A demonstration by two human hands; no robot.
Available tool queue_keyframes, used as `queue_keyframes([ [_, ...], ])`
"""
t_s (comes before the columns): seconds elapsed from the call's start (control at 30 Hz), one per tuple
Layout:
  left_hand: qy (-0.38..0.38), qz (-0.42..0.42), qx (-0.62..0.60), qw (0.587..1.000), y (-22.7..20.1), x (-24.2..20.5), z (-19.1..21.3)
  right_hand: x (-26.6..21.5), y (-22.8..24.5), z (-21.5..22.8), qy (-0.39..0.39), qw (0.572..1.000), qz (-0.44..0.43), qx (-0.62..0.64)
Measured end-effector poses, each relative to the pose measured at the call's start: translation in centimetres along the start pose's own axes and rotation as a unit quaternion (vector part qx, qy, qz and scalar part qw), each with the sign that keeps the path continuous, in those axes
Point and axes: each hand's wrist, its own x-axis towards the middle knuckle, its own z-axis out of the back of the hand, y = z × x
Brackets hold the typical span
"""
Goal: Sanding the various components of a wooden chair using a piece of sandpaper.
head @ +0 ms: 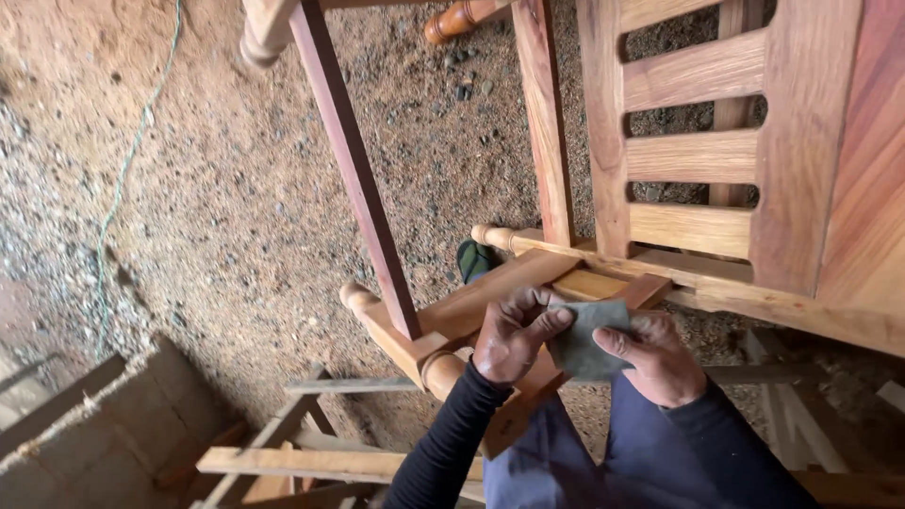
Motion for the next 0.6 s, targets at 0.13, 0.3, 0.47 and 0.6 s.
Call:
queue_keyframes([
  [0.13, -0.147, -0.106, 0.209, 0.961, 0.4, -2.2, 3.2, -0.1, -0.4, 4.0, 0.000, 0.856, 0.130, -0.500],
  [0.3, -0.433, -0.164, 0.454, 0.761, 7.8, -8.1, 14.1, 1.1, -6.8, 7.8, 0.222, 0.630, 0.258, -0.698],
  [0.47, -0.477, -0.105, 0.279, 0.827, 11.3, -7.7, 16.2, 3.0, -6.8, -1.0, 0.340, 0.713, 0.218, -0.572],
  [0.6, -0.482, -0.090, 0.214, 0.845, 12.0, -8.3, 16.2, 1.9, -4.7, -0.2, 0.376, 0.712, 0.171, -0.568],
])
